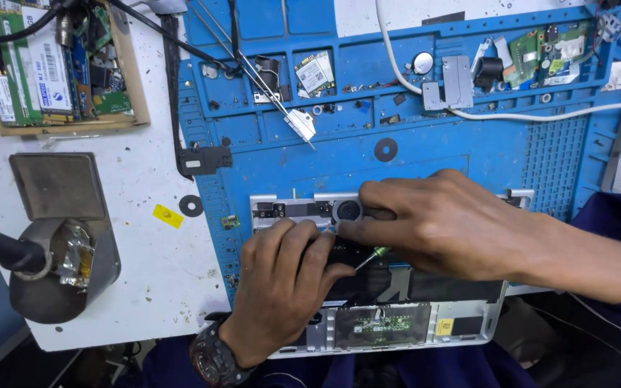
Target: The person works on a partially disassembled laptop at a workbench, holding the chassis steady with one hand while using a green screwdriver to unscrew and re-tighten screws around the edges of the device. They reposition the laptop and continue driving screws along its sides throughout the clip.
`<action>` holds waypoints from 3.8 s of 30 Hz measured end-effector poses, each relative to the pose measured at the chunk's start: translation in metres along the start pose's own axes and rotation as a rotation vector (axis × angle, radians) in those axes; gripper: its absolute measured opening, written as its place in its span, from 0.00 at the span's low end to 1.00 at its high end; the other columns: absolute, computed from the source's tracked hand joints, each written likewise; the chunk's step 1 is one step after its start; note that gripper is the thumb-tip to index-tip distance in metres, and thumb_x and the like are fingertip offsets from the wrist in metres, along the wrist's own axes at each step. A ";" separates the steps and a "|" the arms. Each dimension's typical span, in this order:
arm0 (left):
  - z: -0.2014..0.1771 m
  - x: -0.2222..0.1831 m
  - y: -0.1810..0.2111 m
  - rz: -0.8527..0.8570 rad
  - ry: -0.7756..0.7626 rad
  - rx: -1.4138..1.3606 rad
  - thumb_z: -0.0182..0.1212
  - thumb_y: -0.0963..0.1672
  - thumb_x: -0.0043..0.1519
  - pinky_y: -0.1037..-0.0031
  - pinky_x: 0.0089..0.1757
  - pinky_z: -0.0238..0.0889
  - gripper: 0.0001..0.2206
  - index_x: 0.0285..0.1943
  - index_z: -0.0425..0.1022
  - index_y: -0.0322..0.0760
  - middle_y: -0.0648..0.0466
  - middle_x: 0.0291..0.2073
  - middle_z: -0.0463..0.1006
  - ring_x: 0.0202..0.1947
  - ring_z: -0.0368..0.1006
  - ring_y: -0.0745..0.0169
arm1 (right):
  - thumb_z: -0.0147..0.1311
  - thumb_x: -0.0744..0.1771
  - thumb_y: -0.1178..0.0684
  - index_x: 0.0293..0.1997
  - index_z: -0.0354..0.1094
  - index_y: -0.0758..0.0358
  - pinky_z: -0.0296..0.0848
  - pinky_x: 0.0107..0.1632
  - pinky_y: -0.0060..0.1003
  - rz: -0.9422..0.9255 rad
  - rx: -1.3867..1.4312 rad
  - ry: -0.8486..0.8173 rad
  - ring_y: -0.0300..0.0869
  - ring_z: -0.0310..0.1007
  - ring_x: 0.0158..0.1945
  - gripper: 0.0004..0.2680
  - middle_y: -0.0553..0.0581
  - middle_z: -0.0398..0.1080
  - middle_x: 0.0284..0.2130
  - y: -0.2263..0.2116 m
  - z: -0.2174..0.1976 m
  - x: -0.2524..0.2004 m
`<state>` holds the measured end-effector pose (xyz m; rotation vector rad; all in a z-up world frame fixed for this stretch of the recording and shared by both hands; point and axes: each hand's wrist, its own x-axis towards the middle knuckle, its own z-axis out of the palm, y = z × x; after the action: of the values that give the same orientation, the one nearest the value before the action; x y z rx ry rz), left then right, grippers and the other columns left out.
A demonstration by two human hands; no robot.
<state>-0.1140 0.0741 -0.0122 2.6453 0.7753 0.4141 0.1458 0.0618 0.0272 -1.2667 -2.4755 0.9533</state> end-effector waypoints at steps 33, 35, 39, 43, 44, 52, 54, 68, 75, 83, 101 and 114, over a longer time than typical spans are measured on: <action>-0.014 0.018 -0.003 0.095 0.091 -0.011 0.56 0.51 0.71 0.58 0.46 0.72 0.19 0.47 0.80 0.29 0.45 0.43 0.79 0.44 0.74 0.48 | 0.54 0.65 0.64 0.50 0.68 0.61 0.52 0.16 0.43 -0.031 0.003 0.080 0.46 0.62 0.21 0.10 0.53 0.62 0.29 0.010 0.000 0.014; -0.014 0.019 -0.001 0.109 0.096 0.010 0.56 0.51 0.71 0.59 0.45 0.72 0.19 0.47 0.80 0.28 0.45 0.43 0.79 0.44 0.74 0.47 | 0.54 0.64 0.65 0.52 0.67 0.62 0.53 0.16 0.41 -0.009 -0.067 0.111 0.45 0.64 0.23 0.12 0.53 0.64 0.31 0.002 0.000 -0.001; -0.014 0.013 0.003 0.155 0.081 0.176 0.61 0.54 0.69 0.62 0.49 0.70 0.20 0.48 0.82 0.32 0.49 0.43 0.80 0.46 0.75 0.51 | 0.49 0.67 0.62 0.59 0.67 0.64 0.64 0.15 0.38 0.071 -0.324 0.130 0.43 0.70 0.28 0.13 0.55 0.70 0.35 -0.034 -0.003 -0.042; -0.013 0.000 0.011 0.192 0.095 0.359 0.63 0.56 0.69 0.65 0.50 0.71 0.21 0.52 0.81 0.35 0.51 0.46 0.79 0.49 0.75 0.55 | 0.47 0.68 0.56 0.67 0.63 0.61 0.78 0.30 0.40 0.166 -0.512 0.034 0.51 0.75 0.55 0.18 0.61 0.71 0.61 -0.060 0.024 -0.097; -0.009 -0.007 0.013 0.186 0.069 0.400 0.61 0.55 0.69 0.65 0.55 0.70 0.22 0.57 0.79 0.34 0.50 0.51 0.79 0.53 0.75 0.54 | 0.48 0.66 0.55 0.69 0.60 0.57 0.80 0.32 0.37 0.258 -0.572 -0.012 0.49 0.68 0.65 0.21 0.58 0.65 0.66 -0.064 0.033 -0.109; 0.003 -0.025 0.009 0.163 0.082 0.306 0.54 0.51 0.71 0.57 0.62 0.66 0.22 0.66 0.72 0.30 0.43 0.58 0.76 0.61 0.71 0.44 | 0.55 0.66 0.50 0.72 0.62 0.51 0.81 0.33 0.37 0.537 -0.708 0.181 0.45 0.70 0.70 0.23 0.56 0.66 0.70 -0.073 0.084 -0.156; 0.000 -0.030 -0.003 0.136 0.069 -0.020 0.61 0.45 0.69 0.53 0.59 0.69 0.21 0.65 0.68 0.24 0.35 0.59 0.68 0.61 0.67 0.35 | 0.55 0.70 0.48 0.65 0.71 0.53 0.81 0.43 0.38 0.501 -0.731 0.357 0.49 0.74 0.67 0.15 0.57 0.72 0.65 -0.071 0.088 -0.153; -0.032 -0.042 -0.032 0.113 0.075 0.251 0.72 0.51 0.60 0.57 0.55 0.64 0.19 0.55 0.79 0.40 0.52 0.57 0.77 0.64 0.67 0.45 | 0.61 0.70 0.51 0.61 0.75 0.55 0.74 0.37 0.34 0.424 -0.648 0.528 0.49 0.75 0.68 0.12 0.58 0.74 0.64 -0.058 0.105 -0.162; -0.041 -0.029 -0.034 0.128 -0.183 0.248 0.72 0.46 0.55 0.54 0.54 0.63 0.18 0.52 0.80 0.37 0.48 0.66 0.71 0.69 0.61 0.42 | 0.61 0.70 0.53 0.61 0.76 0.59 0.77 0.48 0.37 0.410 -0.522 0.611 0.50 0.72 0.70 0.13 0.58 0.73 0.64 -0.058 0.108 -0.162; -0.039 -0.040 -0.019 0.161 -0.150 0.325 0.71 0.51 0.55 0.56 0.59 0.60 0.27 0.58 0.71 0.33 0.42 0.66 0.69 0.69 0.60 0.39 | 0.59 0.71 0.53 0.65 0.73 0.57 0.77 0.51 0.39 0.422 -0.534 0.611 0.51 0.69 0.73 0.14 0.59 0.70 0.68 -0.061 0.115 -0.165; -0.070 -0.072 -0.009 0.021 -0.117 0.109 0.59 0.40 0.65 0.54 0.63 0.59 0.16 0.62 0.75 0.31 0.38 0.58 0.74 0.65 0.68 0.38 | 0.62 0.68 0.48 0.53 0.79 0.46 0.78 0.53 0.37 0.530 -0.567 0.749 0.44 0.73 0.66 0.08 0.46 0.76 0.61 -0.093 0.135 -0.195; -0.025 -0.129 0.040 0.215 0.126 0.119 0.56 0.33 0.59 0.63 0.40 0.68 0.10 0.47 0.73 0.33 0.44 0.43 0.74 0.41 0.71 0.47 | 0.55 0.58 0.64 0.54 0.73 0.52 0.67 0.30 0.32 0.315 -0.767 0.529 0.49 0.77 0.51 0.19 0.54 0.73 0.47 -0.112 0.186 -0.214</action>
<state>-0.2094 -0.0240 0.0033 2.8483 0.5681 0.6149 0.1206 -0.2379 -0.0230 -1.8488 -2.2739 -0.3492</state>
